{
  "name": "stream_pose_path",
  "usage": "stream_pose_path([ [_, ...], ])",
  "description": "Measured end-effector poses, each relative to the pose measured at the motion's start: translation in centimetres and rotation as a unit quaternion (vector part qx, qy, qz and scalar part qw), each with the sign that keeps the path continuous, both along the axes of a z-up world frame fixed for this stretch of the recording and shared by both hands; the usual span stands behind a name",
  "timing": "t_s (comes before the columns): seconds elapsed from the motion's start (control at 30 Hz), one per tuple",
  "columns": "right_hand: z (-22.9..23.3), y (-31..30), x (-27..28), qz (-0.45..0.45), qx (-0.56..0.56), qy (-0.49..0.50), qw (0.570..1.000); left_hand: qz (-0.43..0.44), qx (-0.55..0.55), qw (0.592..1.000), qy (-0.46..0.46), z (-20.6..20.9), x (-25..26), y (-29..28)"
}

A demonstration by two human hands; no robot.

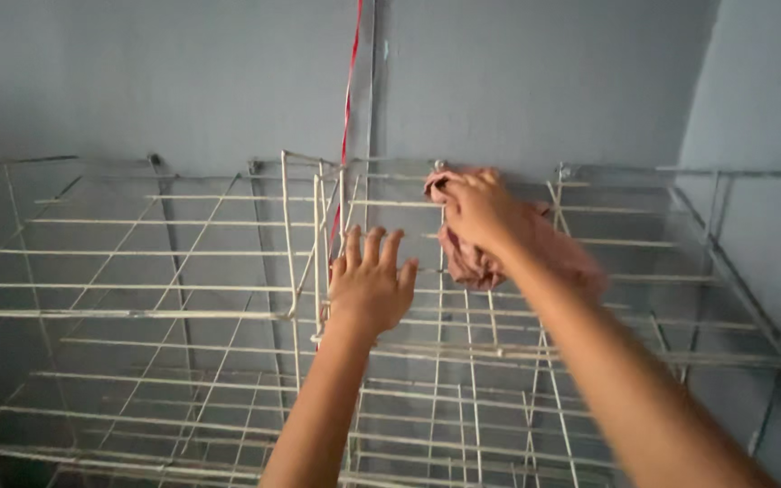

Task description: The person places a pair of white sandals on the floor near a doorway, then picks up a pink cloth and wipes the horizontal bars of a white wire wall-mounted shelf. The person cleans multiple sections of the shelf with the cloth.

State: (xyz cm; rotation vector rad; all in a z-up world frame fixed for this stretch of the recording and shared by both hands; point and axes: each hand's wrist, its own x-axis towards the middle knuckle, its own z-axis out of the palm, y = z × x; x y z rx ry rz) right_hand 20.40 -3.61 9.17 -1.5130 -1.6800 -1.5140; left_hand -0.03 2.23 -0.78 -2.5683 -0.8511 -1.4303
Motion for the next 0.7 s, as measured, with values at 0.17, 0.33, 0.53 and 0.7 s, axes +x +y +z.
stream_pose_path([
  [0.17, -0.7, -2.1, -1.4, -0.043, -0.004, 0.011, 0.999, -0.019, 0.0, 1.0, -0.013, -0.2, 0.1, 0.1],
  [0.33, -1.6, -2.6, -6.6, -0.139, 0.029, -0.08, 0.987, -0.016, 0.013, 1.0, -0.022, -0.5, 0.1, 0.2],
  [0.53, 0.3, -1.0, -8.6, 0.046, -0.143, 0.027, 0.988, -0.018, 0.021, 0.999, -0.029, -0.6, 0.2, 0.3],
  [0.7, 1.1, 1.7, -8.5, 0.171, -0.114, 0.061, 0.977, -0.008, 0.013, 1.0, -0.011, -0.4, 0.1, 0.0],
])
